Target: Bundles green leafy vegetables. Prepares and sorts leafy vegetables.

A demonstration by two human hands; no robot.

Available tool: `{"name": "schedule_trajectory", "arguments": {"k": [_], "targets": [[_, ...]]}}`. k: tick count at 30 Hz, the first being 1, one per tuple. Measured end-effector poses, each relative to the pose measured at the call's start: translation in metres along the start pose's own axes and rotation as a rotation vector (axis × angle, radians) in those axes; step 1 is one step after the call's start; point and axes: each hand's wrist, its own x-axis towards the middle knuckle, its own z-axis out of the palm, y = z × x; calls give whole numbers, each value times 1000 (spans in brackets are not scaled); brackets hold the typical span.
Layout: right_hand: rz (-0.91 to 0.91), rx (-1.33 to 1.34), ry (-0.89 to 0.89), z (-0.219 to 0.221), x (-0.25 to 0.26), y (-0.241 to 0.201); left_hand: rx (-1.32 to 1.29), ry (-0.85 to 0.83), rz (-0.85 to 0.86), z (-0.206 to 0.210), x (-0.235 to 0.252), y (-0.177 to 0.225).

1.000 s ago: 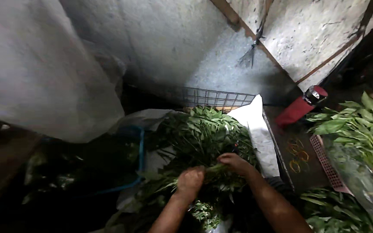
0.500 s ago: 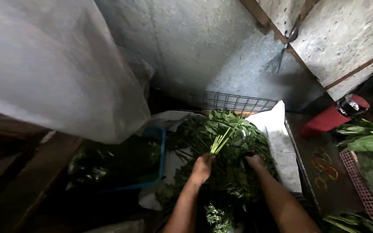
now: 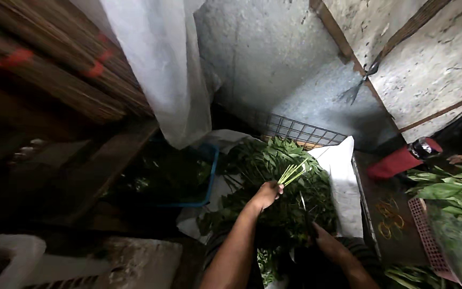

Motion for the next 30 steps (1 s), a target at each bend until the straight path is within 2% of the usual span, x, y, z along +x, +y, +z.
{"name": "schedule_trajectory", "arguments": {"k": [5, 14, 20, 25, 30], "targets": [[-121, -37, 1, -7, -7, -1, 90, -190, -43, 5, -7, -6], [-235, -114, 97, 0, -20, 20, 102, -304, -100, 6, -14, -9], [-160, -49, 82, 7, -28, 39, 212, -348, -119, 15, -6, -11], [-75, 18, -53, 2, -30, 51, 226, -381, -126, 18, -4, -11], [-35, -48, -54, 3, -25, 46, 387, -424, -126, 27, -10, -7]]}}
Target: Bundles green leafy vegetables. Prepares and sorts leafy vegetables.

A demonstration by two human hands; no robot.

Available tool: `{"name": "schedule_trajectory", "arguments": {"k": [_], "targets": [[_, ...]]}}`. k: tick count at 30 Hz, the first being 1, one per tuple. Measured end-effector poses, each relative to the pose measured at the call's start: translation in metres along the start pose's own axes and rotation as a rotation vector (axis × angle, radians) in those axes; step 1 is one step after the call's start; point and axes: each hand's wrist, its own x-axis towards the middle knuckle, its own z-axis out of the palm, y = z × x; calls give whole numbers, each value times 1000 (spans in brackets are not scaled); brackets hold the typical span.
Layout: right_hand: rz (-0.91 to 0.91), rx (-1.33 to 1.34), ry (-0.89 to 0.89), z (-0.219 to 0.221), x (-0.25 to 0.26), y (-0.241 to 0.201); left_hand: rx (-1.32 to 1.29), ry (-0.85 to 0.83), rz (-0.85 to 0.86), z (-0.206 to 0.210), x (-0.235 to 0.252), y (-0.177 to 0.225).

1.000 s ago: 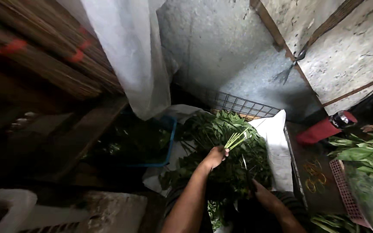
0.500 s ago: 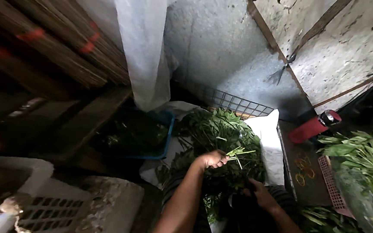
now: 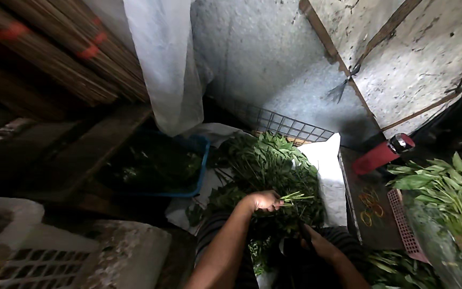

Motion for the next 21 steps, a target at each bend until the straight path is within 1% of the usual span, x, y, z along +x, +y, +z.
{"name": "schedule_trajectory", "arguments": {"k": [4, 6, 9, 12, 15, 18, 19, 21], "targets": [[-15, 27, 5, 1, 6, -14, 132, -40, -50, 11, 1, 6], [-44, 83, 44, 4, 11, -11, 147, -35, -62, 11, 1, 5], [-109, 296, 121, 17, 18, 3, 122, -34, -49, 6, 4, 3], [-105, 421, 128, 31, 15, 2, 116, -30, -44, 5, 7, 1], [-104, 410, 135, 32, 12, 2, 123, -38, -36, 4, 9, 1], [-62, 383, 122, 27, 9, -1, 111, -26, -20, 3, 8, 1], [-45, 349, 149, 25, 11, -3, 111, -14, -9, 3, 6, 2], [19, 175, 292, 16, 21, -9, 154, 30, 48, 4, 6, 0]]}}
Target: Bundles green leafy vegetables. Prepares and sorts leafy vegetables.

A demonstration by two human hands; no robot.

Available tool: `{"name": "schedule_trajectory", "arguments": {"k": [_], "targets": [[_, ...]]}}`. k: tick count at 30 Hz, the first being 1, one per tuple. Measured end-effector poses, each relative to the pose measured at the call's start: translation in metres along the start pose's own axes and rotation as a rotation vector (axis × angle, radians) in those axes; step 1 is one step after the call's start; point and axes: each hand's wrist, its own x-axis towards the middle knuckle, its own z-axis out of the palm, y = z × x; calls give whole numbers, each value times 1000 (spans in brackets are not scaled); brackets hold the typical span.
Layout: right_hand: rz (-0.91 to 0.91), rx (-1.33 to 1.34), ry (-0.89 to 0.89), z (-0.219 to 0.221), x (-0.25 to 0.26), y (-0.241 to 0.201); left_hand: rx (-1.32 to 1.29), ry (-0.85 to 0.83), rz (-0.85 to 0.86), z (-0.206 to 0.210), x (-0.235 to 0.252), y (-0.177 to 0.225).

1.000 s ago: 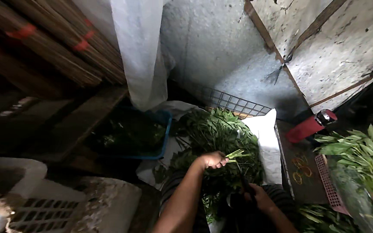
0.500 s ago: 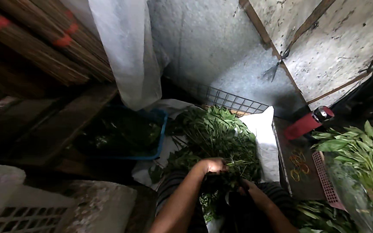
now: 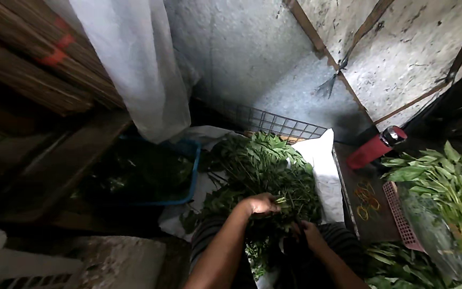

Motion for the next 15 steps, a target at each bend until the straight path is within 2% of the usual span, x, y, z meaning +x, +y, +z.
{"name": "schedule_trajectory", "arguments": {"k": [3, 5, 10, 12, 15], "targets": [[38, -284, 153, -19, 26, -16, 129, 81, 84, 7, 4, -4], [-31, -323, 194, -28, 36, -30, 276, 150, 60, 17, 1, 3], [-242, -191, -20, -14, 31, -64, 582, 214, 30, 52, -12, 25], [-378, -242, 28, -2, 34, -60, 634, 228, 53, 62, -12, 25], [-380, -344, 55, -1, 29, -58, 641, 226, 46, 70, -14, 27]]}}
